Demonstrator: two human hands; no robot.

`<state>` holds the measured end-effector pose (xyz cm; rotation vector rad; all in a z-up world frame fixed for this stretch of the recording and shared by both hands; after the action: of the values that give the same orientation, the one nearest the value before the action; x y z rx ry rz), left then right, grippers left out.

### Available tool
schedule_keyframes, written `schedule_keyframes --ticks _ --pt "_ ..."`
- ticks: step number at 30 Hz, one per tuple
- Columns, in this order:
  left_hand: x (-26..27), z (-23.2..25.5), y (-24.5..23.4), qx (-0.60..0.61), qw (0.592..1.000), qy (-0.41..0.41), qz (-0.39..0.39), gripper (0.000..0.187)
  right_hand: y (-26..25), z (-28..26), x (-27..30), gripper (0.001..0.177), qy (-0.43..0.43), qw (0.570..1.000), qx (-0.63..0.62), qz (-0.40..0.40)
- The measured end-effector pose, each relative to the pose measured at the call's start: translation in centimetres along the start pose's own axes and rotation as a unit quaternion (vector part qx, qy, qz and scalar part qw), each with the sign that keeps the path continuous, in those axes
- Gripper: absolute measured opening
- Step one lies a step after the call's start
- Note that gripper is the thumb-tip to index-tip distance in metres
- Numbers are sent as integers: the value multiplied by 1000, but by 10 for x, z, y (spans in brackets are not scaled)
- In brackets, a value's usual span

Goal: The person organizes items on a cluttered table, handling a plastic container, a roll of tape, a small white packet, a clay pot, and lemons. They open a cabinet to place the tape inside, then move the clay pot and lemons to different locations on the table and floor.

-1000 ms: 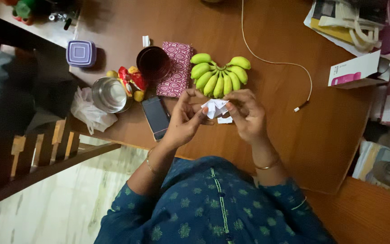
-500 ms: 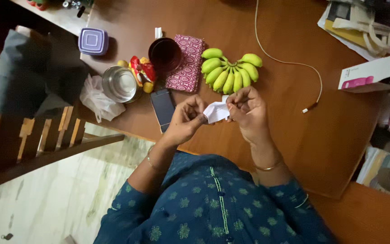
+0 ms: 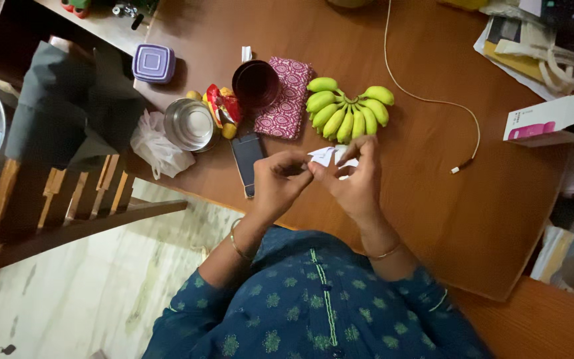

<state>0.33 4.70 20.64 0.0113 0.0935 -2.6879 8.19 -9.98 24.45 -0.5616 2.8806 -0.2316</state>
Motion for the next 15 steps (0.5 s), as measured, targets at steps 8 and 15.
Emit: schedule_keyframes --ticks 8,15 --pt "7 9 -2 28 997 74 7 15 7 -17 7 29 -40 995 89 -27" --pt "6 -40 2 259 962 -67 61 20 -2 13 19 12 -32 999 -4 -15"
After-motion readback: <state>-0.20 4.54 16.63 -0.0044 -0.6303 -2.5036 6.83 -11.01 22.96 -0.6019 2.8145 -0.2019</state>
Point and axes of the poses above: each hand's wrist, its own x-axis away from the middle knuckle, its own y-axis out of the palm, z = x × y, the point moved 4 cm from there along -x, towards the middle knuckle, and after that the axes turned 2 degrees about x, right-handed, at the moved point
